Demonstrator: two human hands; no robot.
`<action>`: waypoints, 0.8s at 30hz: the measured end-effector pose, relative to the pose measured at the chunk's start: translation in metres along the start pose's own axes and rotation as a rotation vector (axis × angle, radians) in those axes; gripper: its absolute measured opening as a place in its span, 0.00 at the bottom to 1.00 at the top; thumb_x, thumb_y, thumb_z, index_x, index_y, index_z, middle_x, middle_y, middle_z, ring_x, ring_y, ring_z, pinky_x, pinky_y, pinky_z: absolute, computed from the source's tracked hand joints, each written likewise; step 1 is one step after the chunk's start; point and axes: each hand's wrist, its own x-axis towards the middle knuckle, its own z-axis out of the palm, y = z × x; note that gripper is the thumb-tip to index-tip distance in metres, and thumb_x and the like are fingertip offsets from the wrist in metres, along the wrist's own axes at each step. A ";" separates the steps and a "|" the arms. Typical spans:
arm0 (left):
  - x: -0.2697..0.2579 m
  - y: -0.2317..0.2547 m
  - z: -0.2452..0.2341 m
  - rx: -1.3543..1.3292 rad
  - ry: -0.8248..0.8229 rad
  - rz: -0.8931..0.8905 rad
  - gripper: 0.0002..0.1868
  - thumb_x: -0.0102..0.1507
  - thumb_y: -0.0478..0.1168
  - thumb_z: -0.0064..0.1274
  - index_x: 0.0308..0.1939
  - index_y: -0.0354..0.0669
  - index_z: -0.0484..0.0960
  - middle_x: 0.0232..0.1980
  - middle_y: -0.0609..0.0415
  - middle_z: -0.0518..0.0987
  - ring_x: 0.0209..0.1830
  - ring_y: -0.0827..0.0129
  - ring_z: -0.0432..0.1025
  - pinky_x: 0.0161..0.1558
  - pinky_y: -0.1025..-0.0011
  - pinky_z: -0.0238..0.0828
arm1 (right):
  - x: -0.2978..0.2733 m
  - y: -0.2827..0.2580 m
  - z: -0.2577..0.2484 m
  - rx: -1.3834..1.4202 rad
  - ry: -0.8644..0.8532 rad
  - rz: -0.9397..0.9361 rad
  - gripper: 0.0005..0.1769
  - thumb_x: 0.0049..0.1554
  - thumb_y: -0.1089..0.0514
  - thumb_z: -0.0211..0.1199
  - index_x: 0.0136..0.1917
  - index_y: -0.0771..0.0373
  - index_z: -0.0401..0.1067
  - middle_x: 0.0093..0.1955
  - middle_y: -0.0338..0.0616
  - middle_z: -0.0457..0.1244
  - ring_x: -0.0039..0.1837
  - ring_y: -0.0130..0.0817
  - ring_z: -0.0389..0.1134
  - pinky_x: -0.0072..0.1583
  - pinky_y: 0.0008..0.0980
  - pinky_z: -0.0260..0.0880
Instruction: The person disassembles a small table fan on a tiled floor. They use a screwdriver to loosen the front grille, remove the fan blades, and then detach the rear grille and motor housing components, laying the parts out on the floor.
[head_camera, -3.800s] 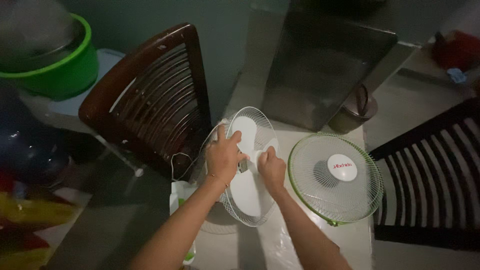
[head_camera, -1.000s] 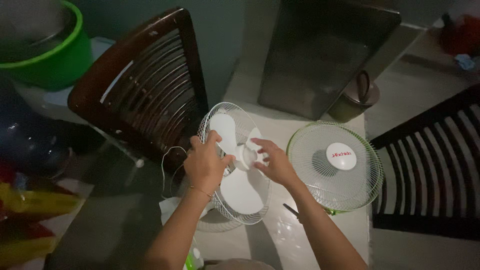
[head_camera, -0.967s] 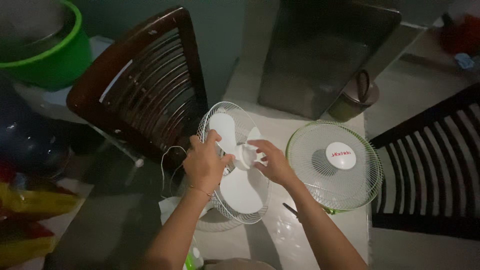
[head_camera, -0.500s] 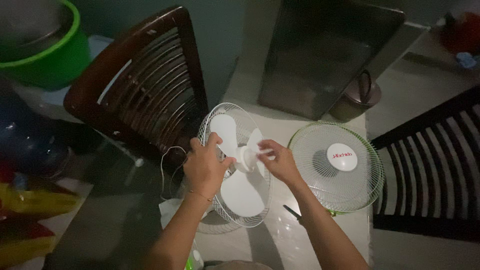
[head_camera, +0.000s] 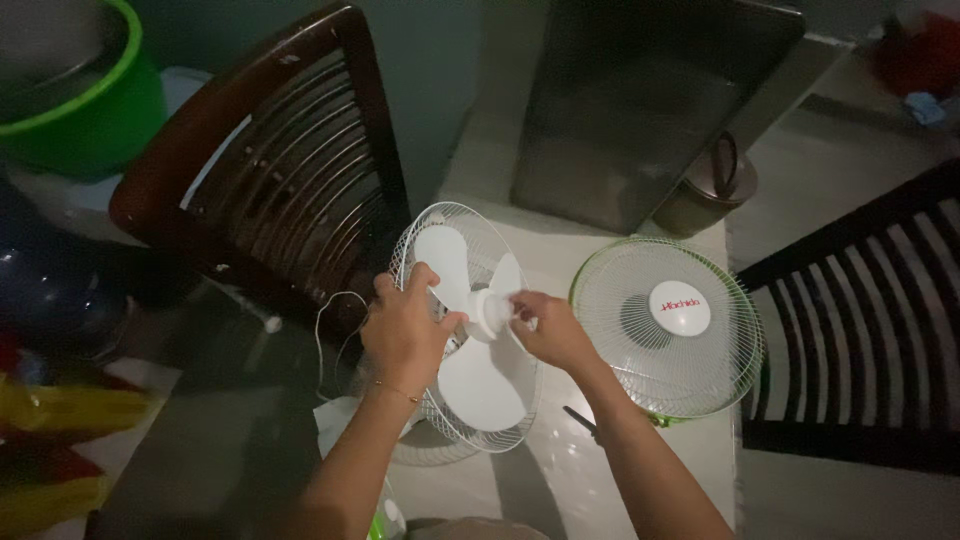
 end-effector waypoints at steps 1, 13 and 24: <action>0.000 0.000 0.000 -0.009 -0.001 0.005 0.32 0.51 0.50 0.72 0.53 0.53 0.72 0.53 0.41 0.69 0.47 0.39 0.74 0.41 0.51 0.75 | 0.001 0.002 0.001 -0.161 -0.079 0.146 0.13 0.57 0.59 0.64 0.54 0.62 0.81 0.49 0.55 0.72 0.46 0.45 0.73 0.51 0.36 0.75; -0.001 0.003 -0.004 -0.018 -0.029 -0.014 0.32 0.52 0.49 0.71 0.54 0.53 0.71 0.54 0.41 0.69 0.46 0.40 0.74 0.43 0.50 0.74 | 0.003 -0.014 -0.006 -0.192 0.075 0.187 0.23 0.44 0.74 0.58 0.51 0.60 0.80 0.54 0.50 0.71 0.56 0.48 0.73 0.57 0.42 0.73; 0.004 -0.002 0.006 0.011 0.008 0.026 0.32 0.51 0.49 0.71 0.54 0.53 0.72 0.53 0.39 0.70 0.47 0.39 0.74 0.42 0.50 0.75 | -0.004 -0.019 -0.008 -0.120 0.038 0.083 0.31 0.42 0.76 0.57 0.57 0.59 0.77 0.60 0.52 0.67 0.59 0.51 0.70 0.60 0.42 0.71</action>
